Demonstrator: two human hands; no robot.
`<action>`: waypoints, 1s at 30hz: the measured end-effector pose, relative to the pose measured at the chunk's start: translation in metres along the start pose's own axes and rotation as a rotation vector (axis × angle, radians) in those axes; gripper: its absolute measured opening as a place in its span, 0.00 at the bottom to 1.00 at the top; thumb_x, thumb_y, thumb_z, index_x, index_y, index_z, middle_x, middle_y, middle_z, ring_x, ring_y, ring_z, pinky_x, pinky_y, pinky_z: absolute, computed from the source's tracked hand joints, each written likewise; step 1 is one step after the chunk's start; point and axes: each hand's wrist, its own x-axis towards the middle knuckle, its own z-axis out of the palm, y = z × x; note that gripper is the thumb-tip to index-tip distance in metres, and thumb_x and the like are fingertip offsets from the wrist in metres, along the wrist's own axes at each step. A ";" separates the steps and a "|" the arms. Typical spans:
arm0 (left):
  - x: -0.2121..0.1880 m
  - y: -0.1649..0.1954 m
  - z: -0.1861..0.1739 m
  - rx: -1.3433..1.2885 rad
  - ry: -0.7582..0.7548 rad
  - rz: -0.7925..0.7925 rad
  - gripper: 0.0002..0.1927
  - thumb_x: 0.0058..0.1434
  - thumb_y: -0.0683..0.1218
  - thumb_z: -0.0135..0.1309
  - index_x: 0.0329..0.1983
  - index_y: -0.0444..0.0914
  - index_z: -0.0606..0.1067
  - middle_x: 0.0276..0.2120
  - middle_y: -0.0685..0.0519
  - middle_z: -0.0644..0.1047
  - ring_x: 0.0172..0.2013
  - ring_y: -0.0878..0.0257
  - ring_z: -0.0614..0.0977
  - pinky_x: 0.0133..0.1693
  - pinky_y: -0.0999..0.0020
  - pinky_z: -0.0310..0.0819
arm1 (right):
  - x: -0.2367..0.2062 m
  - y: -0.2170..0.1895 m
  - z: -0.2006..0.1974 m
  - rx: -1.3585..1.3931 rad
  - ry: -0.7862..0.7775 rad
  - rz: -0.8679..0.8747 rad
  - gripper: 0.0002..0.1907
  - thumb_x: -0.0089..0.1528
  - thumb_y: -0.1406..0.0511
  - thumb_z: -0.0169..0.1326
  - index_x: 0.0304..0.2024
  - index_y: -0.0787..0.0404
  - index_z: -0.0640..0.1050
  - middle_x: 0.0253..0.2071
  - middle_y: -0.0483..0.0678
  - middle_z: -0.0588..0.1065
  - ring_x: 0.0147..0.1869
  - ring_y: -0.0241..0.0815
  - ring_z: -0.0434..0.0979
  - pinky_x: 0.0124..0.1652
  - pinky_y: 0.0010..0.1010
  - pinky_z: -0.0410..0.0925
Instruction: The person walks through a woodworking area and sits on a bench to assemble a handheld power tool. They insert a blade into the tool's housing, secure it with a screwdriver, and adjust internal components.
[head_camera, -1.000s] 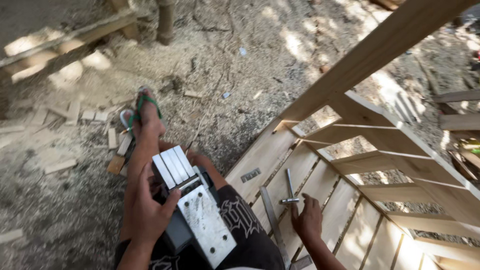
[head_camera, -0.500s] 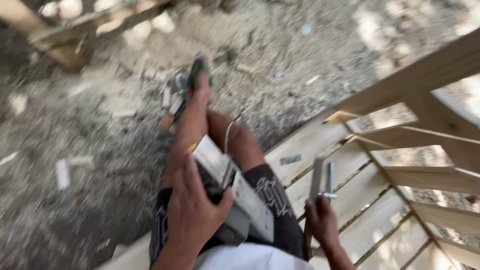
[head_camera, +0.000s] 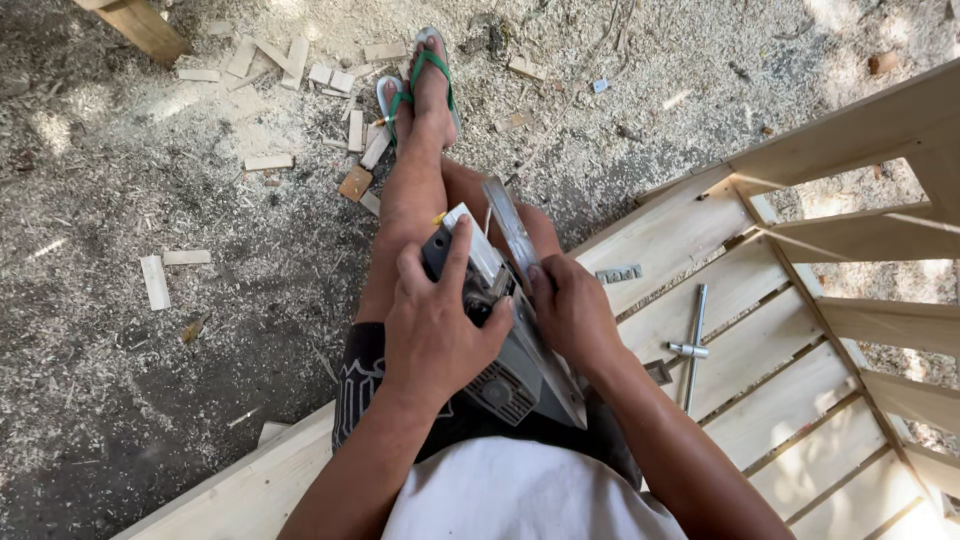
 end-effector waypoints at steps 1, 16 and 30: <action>0.002 0.001 -0.001 -0.001 -0.022 -0.023 0.51 0.50 0.57 0.67 0.75 0.44 0.56 0.55 0.28 0.63 0.50 0.30 0.74 0.48 0.46 0.75 | 0.000 0.002 0.002 0.008 -0.008 0.015 0.13 0.67 0.62 0.52 0.37 0.66 0.77 0.35 0.65 0.77 0.40 0.69 0.77 0.41 0.52 0.69; 0.000 -0.045 -0.028 0.158 -0.130 -0.022 0.37 0.58 0.62 0.57 0.67 0.42 0.65 0.54 0.29 0.69 0.53 0.32 0.75 0.49 0.41 0.73 | 0.014 0.005 0.038 0.108 -0.160 -0.104 0.12 0.67 0.62 0.52 0.35 0.65 0.76 0.31 0.61 0.77 0.38 0.61 0.78 0.36 0.45 0.69; 0.055 -0.064 -0.047 0.201 -0.473 0.671 0.35 0.49 0.60 0.61 0.55 0.34 0.75 0.51 0.37 0.74 0.56 0.42 0.71 0.58 0.44 0.60 | 0.026 0.004 0.038 0.223 -0.246 -0.040 0.12 0.67 0.61 0.50 0.38 0.64 0.77 0.31 0.59 0.77 0.37 0.57 0.79 0.41 0.44 0.70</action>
